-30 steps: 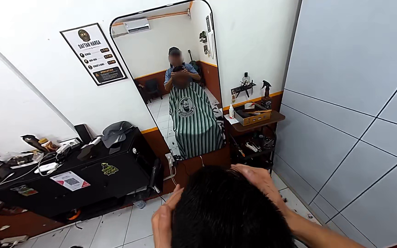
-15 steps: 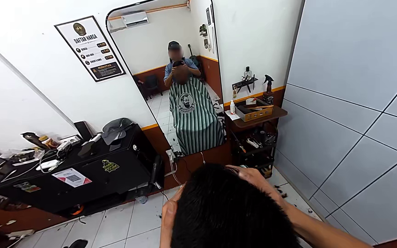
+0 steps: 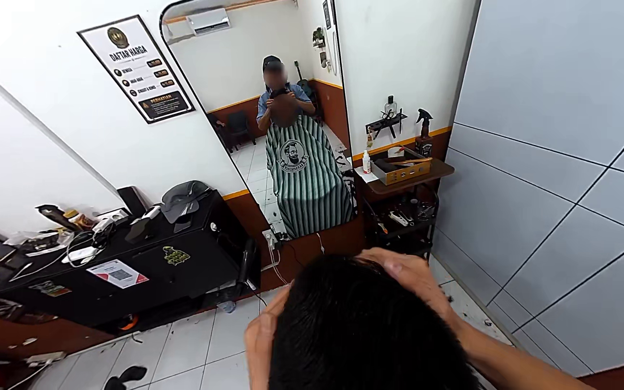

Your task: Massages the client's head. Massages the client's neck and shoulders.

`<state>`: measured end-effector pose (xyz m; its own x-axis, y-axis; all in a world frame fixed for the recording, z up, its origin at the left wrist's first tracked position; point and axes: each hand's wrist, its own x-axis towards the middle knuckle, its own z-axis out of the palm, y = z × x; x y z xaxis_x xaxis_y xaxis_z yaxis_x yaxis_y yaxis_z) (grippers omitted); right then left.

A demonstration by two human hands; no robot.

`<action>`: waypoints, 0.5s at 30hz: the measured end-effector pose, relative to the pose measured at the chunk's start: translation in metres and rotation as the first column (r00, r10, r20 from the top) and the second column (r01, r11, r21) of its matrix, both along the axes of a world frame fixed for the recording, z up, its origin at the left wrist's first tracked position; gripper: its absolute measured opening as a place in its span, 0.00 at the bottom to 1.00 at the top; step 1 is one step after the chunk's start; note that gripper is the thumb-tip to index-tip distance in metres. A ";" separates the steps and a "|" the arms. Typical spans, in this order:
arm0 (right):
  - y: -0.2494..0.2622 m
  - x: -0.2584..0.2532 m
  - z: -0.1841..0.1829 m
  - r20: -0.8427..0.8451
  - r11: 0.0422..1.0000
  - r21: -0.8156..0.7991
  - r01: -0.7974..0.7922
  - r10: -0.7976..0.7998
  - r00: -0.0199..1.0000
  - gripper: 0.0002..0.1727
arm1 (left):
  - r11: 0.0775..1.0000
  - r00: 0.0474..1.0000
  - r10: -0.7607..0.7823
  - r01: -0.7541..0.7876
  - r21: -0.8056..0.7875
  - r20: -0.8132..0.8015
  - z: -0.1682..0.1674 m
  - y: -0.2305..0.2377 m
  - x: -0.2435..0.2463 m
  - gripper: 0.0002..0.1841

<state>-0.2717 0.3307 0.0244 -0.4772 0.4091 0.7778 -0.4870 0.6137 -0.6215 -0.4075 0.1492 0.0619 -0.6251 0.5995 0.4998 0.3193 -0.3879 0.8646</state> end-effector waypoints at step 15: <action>0.004 -0.005 -0.003 -0.046 0.999 0.048 0.000 0.002 0.999 0.33 | 0.999 0.998 0.044 -0.043 0.015 -0.046 0.004 -0.003 0.003 0.24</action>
<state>-0.2768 0.3343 0.0214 -0.4410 0.3705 0.8175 -0.5147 0.6418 -0.5685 -0.4043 0.1466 0.0656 -0.6264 0.5650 0.5371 0.3760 -0.3846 0.8430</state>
